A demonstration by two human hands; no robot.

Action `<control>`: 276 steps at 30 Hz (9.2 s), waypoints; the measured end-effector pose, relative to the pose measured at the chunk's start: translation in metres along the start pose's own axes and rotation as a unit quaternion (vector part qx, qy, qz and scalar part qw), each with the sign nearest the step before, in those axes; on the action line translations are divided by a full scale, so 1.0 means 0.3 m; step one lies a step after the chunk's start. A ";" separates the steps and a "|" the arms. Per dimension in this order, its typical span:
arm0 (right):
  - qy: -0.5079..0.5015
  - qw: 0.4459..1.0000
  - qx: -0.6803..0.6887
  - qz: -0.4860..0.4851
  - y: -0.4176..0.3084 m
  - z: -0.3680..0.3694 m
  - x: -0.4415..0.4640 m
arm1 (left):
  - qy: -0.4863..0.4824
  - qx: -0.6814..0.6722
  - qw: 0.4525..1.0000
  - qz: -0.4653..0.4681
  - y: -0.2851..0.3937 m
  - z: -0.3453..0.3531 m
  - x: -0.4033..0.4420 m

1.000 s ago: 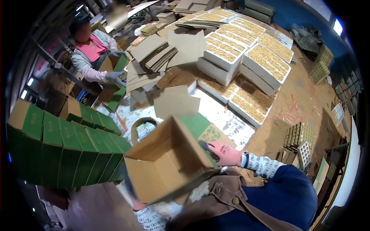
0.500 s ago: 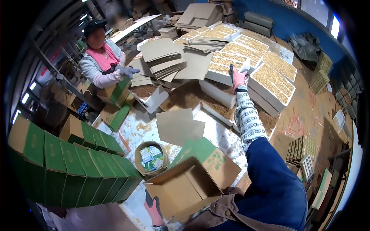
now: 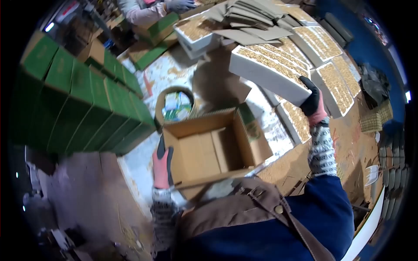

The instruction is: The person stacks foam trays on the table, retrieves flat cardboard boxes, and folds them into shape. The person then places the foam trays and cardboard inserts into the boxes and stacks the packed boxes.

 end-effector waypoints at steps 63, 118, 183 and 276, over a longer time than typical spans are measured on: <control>-0.127 0.732 -0.495 -0.451 0.086 0.297 -0.327 | 0.103 0.472 0.727 0.489 0.443 0.043 0.111; -0.344 0.904 0.253 0.004 -0.084 1.780 -0.172 | 0.429 -0.094 0.715 0.544 1.139 -1.350 -0.006; -0.642 0.719 -0.011 -0.267 0.330 2.575 -0.521 | 0.055 0.659 0.726 0.192 -0.623 -0.346 -0.006; -0.641 0.394 -0.521 -0.403 0.493 0.359 -0.421 | -0.392 0.153 0.888 0.185 0.304 0.236 -0.357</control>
Point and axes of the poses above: each hand's wrist, its own x-axis towards the middle knuckle, its own z-axis out of the palm, y = z × x, the point moved 3 cm from there along x, towards the middle knuckle, and after that the axes turned 13 degrees about x, right-handed, at the moved point
